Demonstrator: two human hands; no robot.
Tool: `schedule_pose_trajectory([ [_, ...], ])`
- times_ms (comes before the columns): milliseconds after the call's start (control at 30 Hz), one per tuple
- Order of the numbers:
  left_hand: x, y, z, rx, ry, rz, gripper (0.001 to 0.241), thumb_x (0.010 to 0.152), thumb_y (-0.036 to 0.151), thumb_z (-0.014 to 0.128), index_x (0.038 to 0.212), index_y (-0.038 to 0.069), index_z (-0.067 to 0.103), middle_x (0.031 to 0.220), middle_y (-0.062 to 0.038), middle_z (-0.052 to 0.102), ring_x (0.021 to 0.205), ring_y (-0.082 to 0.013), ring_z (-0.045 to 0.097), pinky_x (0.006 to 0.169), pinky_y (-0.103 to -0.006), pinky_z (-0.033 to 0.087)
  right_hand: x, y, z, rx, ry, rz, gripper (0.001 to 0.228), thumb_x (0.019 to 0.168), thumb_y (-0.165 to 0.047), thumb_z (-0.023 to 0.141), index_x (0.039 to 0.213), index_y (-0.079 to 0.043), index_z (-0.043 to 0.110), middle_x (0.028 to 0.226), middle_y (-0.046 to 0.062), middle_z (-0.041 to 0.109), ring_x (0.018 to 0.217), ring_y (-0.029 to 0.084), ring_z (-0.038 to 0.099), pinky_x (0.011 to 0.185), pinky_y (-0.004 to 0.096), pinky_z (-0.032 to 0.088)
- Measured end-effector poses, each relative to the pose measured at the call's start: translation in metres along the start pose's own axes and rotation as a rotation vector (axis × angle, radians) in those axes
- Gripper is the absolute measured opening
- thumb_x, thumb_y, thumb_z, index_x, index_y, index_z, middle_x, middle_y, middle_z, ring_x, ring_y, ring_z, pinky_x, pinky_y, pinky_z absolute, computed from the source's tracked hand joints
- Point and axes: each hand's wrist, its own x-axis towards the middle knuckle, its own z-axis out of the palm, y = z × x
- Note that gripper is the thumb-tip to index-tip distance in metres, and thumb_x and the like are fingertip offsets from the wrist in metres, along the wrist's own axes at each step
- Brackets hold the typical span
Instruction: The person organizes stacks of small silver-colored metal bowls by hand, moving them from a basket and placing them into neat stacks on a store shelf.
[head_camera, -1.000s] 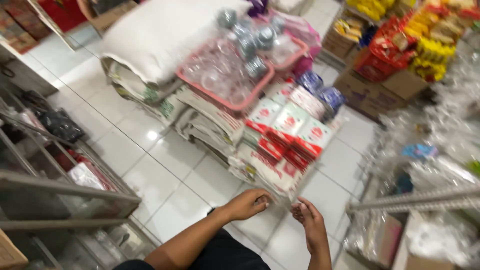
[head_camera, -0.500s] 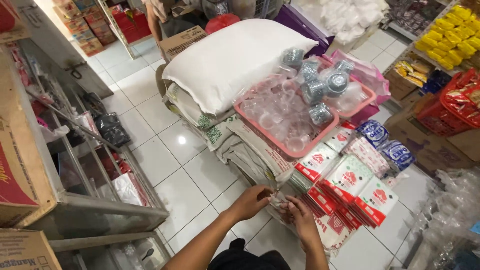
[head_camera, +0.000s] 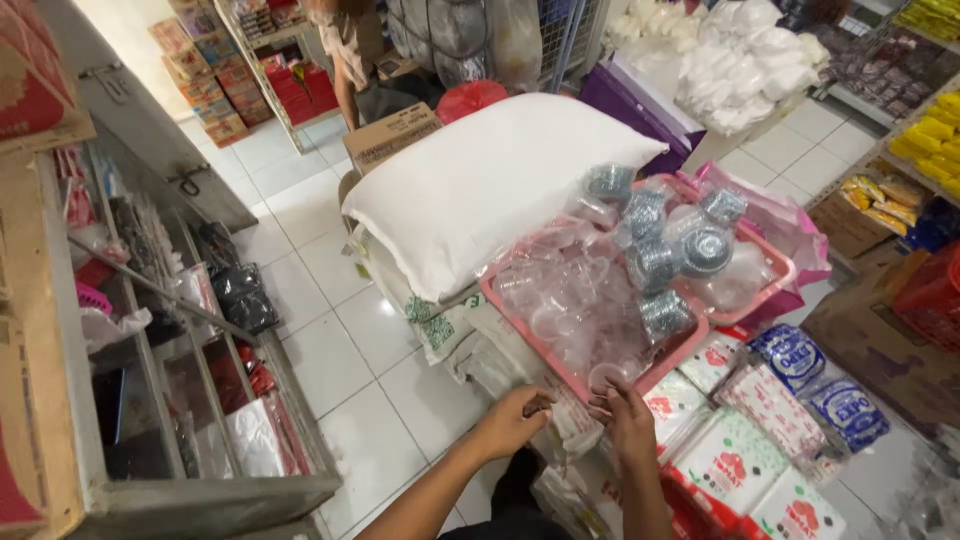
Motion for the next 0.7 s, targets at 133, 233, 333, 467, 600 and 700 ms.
schedule_pose_trajectory([
  [133, 0.081, 0.022, -0.012, 0.062, 0.006, 0.128, 0.03, 0.094, 0.013, 0.065, 0.122, 0.001, 0.064, 0.109, -0.011, 0.068, 0.1, -0.0202, 0.067, 0.09, -0.0341, 0.054, 0.058, -0.043, 0.003, 0.042, 0.058, -0.129, 0.044, 0.101, -0.017, 0.051, 0.14, 0.002, 0.053, 0.129, 0.014, 0.063, 0.112, 0.023, 0.063, 0.091, 0.038, 0.052],
  [233, 0.129, 0.037, -0.004, 0.159, 0.032, 0.233, 0.033, 0.091, 0.013, 0.065, 0.123, 0.003, 0.065, 0.114, -0.011, 0.067, 0.104, -0.0222, 0.067, 0.09, -0.0351, 0.053, 0.096, -0.066, -0.009, 0.056, 0.097, -0.233, 0.046, 0.103, -0.02, 0.05, 0.143, 0.002, 0.051, 0.136, 0.013, 0.057, 0.117, 0.023, 0.058, 0.093, 0.037, 0.049],
  [333, 0.173, 0.055, -0.008, 0.203, 0.034, 0.283, 0.037, 0.091, 0.017, 0.066, 0.126, 0.006, 0.063, 0.121, -0.012, 0.064, 0.11, -0.0252, 0.064, 0.094, -0.0379, 0.052, 0.137, -0.086, -0.01, 0.039, 0.151, -0.266, 0.049, 0.103, -0.021, 0.05, 0.146, 0.001, 0.047, 0.141, 0.013, 0.054, 0.12, 0.023, 0.056, 0.093, 0.037, 0.048],
  [467, 0.214, 0.061, -0.005, 0.402, 0.031, 0.382, 0.038, 0.092, 0.02, 0.065, 0.129, 0.007, 0.062, 0.124, -0.017, 0.06, 0.121, -0.0338, 0.059, 0.106, -0.044, 0.047, 0.167, -0.099, -0.01, -0.046, 0.166, -0.259, 0.054, 0.101, -0.019, 0.05, 0.152, -0.002, 0.042, 0.149, 0.012, 0.051, 0.127, 0.021, 0.054, 0.096, 0.036, 0.047],
  [600, 0.265, 0.068, -0.003, 0.437, 0.013, 0.468, 0.047, 0.09, 0.023, 0.068, 0.133, 0.007, 0.059, 0.135, -0.02, 0.056, 0.129, -0.0405, 0.051, 0.109, -0.0482, 0.04, 0.184, -0.098, -0.007, -0.115, 0.202, -0.233, 0.056, 0.1, -0.02, 0.053, 0.153, -0.003, 0.041, 0.149, 0.012, 0.051, 0.128, 0.021, 0.055, 0.098, 0.034, 0.048],
  [700, 0.313, 0.075, -0.001, 0.465, -0.044, 0.447, 0.049, 0.091, 0.027, 0.068, 0.134, 0.007, 0.058, 0.133, -0.02, 0.059, 0.128, -0.0388, 0.054, 0.11, -0.0467, 0.042, 0.196, -0.09, 0.001, -0.286, 0.3, -0.257, 0.058, 0.099, -0.021, 0.059, 0.153, -0.002, 0.049, 0.14, 0.018, 0.06, 0.114, 0.026, 0.057, 0.095, 0.035, 0.047],
])
